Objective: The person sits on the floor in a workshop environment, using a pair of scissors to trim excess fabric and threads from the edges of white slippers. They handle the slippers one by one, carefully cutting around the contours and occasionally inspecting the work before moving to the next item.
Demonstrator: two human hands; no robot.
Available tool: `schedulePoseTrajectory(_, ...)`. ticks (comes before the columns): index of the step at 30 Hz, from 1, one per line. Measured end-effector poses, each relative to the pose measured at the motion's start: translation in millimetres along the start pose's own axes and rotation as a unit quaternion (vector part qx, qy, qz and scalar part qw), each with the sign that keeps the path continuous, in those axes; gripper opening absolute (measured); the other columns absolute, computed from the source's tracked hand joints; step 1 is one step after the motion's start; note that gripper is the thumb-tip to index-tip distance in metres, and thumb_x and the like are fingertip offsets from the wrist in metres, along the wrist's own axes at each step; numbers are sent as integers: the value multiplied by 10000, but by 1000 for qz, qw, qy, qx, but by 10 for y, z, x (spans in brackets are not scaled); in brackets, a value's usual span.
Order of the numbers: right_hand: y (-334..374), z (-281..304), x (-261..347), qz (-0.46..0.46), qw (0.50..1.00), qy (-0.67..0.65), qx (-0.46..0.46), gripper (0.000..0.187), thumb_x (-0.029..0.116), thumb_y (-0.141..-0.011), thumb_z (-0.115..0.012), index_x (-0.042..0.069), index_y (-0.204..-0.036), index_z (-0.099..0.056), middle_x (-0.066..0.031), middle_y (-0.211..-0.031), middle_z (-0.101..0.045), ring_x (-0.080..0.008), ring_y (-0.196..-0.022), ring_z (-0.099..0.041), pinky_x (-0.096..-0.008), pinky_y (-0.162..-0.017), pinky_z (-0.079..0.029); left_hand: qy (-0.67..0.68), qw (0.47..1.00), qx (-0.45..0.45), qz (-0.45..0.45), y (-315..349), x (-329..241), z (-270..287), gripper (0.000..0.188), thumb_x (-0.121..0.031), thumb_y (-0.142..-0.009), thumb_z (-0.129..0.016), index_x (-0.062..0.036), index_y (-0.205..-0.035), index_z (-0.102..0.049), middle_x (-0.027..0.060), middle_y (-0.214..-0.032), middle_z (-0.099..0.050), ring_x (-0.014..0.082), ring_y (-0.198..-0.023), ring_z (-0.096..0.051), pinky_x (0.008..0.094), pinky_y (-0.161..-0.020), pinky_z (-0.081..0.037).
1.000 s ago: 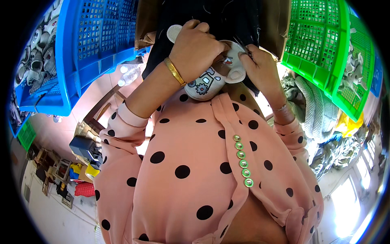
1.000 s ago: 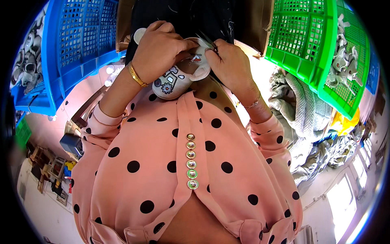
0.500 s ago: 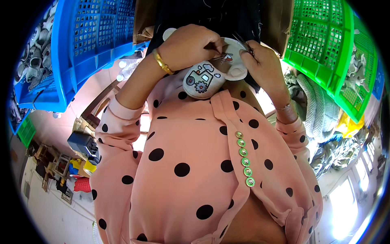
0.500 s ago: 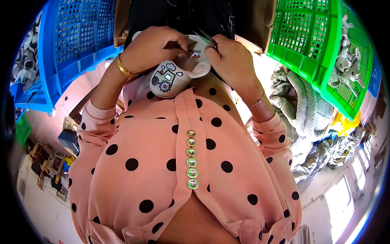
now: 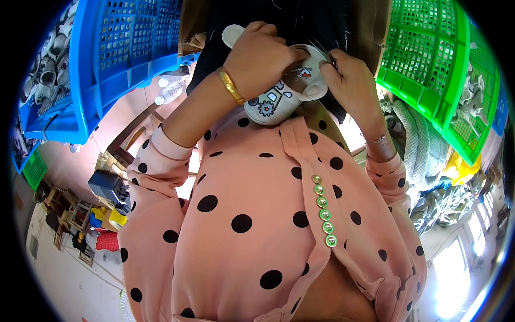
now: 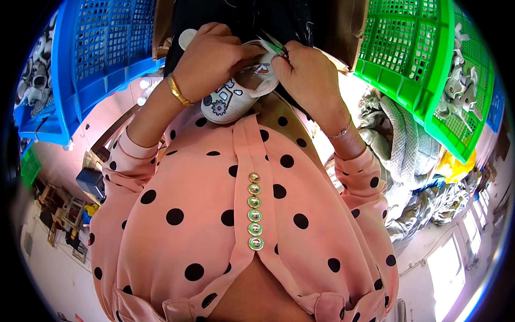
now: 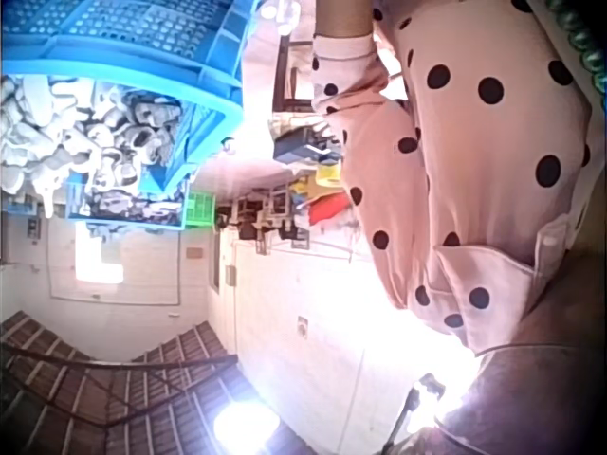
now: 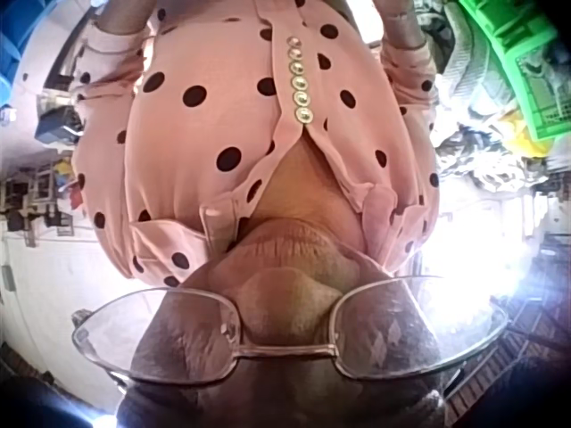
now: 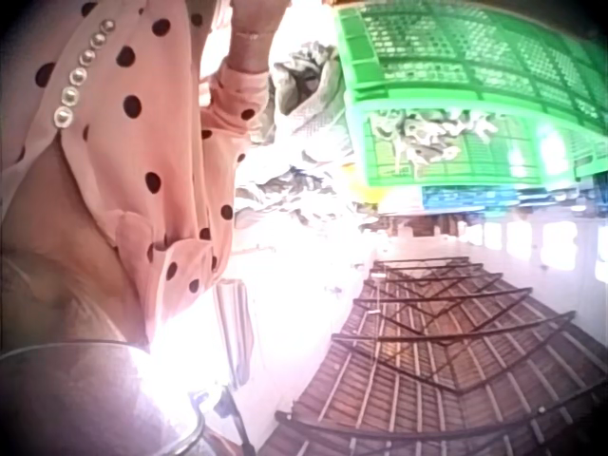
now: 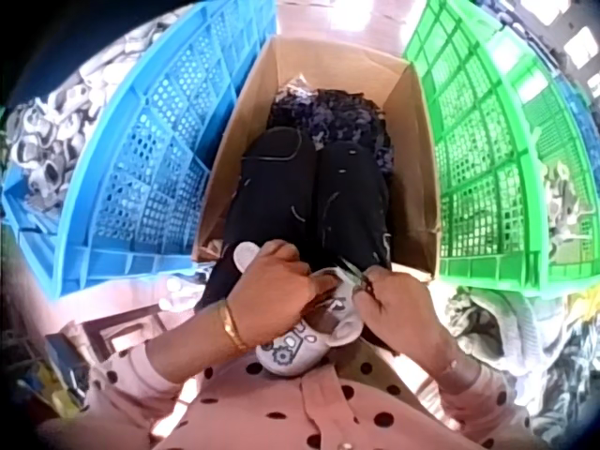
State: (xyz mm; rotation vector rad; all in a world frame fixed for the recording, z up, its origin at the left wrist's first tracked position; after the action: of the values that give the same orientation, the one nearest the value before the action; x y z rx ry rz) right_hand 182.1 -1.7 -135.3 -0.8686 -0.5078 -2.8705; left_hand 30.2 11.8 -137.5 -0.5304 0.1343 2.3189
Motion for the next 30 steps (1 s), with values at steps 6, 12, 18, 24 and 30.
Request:
schedulePoseTrajectory(6,5,-40,-48,3,1000,-20,-12,274,242,-828,-542,-27,-818,-588,-236,-681,-600,-419,-663,-595,-470,-611,-472,27,998,44,47,-81,-9,-170,178,-224,-798,-691,-189,-962,-750,22,-748,-669,208,-801,-592,354,-798,-433)
schedulePoseTrajectory(12,-15,-22,-70,-38,998,-39,43,274,243,-802,-564,-28,-814,-605,-226,-721,-616,-414,-691,-600,-466,-619,-475,155,987,36,18,3,105,-126,151,-175,-786,-706,-167,-927,-758,29,-804,-690,244,-813,-611,367,-776,-477)
schedulePoseTrajectory(18,-196,-2,43,-15,994,75,72,279,261,-763,-603,-16,-793,-624,-214,-744,-635,-405,-715,-623,-441,-635,-502,158,986,46,0,54,97,-123,168,-137,-792,-706,-185,-944,-760,38,-840,-691,257,-807,-610,367,-768,-479)
schedulePoseTrajectory(24,-276,-104,39,-16,984,141,108,309,290,-779,-621,2,-887,-603,-220,-784,-640,-403,-754,-629,-450,-670,-500,155,986,55,-12,103,18,-38,236,-125,-795,-687,-287,-947,-769,-9,-807,-644,230,-852,-599,371,-879,-438)
schedulePoseTrajectory(30,-231,-108,69,4,982,142,122,305,278,-809,-604,13,-957,-572,-229,-813,-635,-411,-795,-623,-466,-687,-491,149,986,-30,-62,183,77,155,264,-75,-752,-721,-199,-983,-744,53,-989,-688,256,-991,-602,406,-962,-413)
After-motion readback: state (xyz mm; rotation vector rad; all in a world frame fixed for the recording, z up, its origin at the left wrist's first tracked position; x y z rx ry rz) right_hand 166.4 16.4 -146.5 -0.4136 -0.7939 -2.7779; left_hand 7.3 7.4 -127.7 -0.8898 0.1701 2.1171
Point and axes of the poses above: each hand's wrist, its own y-axis away from the middle knuckle, its own z-axis out of the back of the hand, x = y × z, the point moved 6 cm from there along -y, towards the middle knuckle
